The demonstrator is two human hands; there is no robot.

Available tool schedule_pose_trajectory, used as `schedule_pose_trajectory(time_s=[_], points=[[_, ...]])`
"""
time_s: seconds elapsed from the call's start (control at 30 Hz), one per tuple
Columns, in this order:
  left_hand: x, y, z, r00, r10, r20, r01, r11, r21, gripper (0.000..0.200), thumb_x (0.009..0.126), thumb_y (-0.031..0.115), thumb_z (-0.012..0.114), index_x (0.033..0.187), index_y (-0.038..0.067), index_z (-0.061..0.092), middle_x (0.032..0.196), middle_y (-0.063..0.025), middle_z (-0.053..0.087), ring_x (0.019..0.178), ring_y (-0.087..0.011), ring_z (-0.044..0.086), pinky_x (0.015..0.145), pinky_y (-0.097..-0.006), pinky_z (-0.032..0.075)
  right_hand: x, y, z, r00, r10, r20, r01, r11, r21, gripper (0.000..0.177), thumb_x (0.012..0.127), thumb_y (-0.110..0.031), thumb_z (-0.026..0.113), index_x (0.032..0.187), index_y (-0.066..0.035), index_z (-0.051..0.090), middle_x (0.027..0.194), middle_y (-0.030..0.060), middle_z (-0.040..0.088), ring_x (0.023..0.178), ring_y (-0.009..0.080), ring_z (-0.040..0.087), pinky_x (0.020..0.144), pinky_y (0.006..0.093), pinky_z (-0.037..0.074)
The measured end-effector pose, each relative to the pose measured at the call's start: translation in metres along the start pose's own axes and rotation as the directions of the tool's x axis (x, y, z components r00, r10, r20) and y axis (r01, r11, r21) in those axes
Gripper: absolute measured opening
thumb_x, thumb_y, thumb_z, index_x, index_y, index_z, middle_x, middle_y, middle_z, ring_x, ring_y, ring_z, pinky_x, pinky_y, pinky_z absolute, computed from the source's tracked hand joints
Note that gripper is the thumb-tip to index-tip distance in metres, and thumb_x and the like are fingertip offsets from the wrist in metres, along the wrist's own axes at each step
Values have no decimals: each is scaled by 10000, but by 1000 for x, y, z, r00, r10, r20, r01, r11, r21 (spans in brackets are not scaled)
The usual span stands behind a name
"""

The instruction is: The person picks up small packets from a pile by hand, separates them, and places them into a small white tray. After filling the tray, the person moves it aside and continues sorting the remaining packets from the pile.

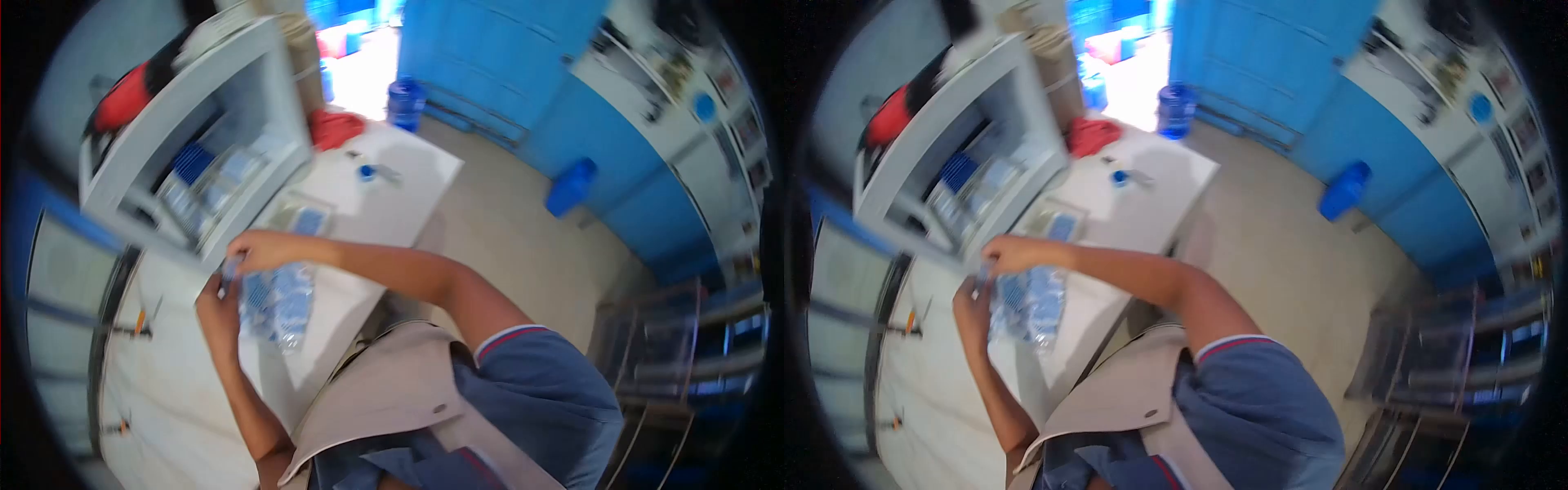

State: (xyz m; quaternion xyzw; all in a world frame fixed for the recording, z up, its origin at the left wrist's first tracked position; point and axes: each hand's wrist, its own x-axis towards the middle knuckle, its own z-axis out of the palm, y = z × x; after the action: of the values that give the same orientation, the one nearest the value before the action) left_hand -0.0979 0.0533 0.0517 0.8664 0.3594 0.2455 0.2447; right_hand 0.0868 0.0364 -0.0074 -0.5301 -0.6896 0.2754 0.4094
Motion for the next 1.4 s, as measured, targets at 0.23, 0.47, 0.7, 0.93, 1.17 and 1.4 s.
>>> schedule_pose_trajectory(time_s=[0.23,0.47,0.7,0.93,1.17,1.4], points=[[-8,-15,11,848,-522,87,386,498,-777,129,845,181,675,877,61,640,595,60,511,432,-2,369,378,-182,239,-9,-52,2,954,289,77,-266,702,661,406,826,-106,679,1160,-2,474,961,75,601,843,128,571,736,252,473],[-25,0,28,745,-649,153,310,134,-941,131,857,197,667,788,111,596,567,62,502,402,-17,395,354,-176,241,-17,-34,26,970,243,-16,-183,769,612,217,831,9,627,1030,0,540,890,28,592,832,92,567,737,218,464],[-24,-6,42,828,-535,-167,252,622,-741,249,911,264,589,839,31,640,637,22,538,561,-31,450,489,-211,335,-22,-22,5,974,216,74,-217,776,591,142,845,13,610,979,11,561,886,30,615,796,66,574,696,200,469],[-9,-17,91,663,-626,-410,218,686,-695,244,924,192,547,860,-33,616,685,0,562,630,-57,450,556,-223,365,-19,-5,40,939,331,-95,-250,845,473,110,842,-18,622,936,16,577,797,31,633,694,70,587,623,202,476],[-10,-28,69,710,-673,-206,223,492,-841,217,920,179,565,848,-15,631,693,-10,605,572,-67,531,554,-221,474,-22,13,14,954,279,-109,-191,847,495,171,801,-63,660,946,14,612,806,81,663,737,114,611,648,244,482],[-13,-35,53,714,-662,-227,301,583,-755,172,886,167,612,817,18,665,670,5,595,526,-49,486,487,-194,405,-1,-17,-54,942,69,327,-180,930,321,144,825,-52,656,930,39,620,835,34,634,765,86,584,704,226,476]])
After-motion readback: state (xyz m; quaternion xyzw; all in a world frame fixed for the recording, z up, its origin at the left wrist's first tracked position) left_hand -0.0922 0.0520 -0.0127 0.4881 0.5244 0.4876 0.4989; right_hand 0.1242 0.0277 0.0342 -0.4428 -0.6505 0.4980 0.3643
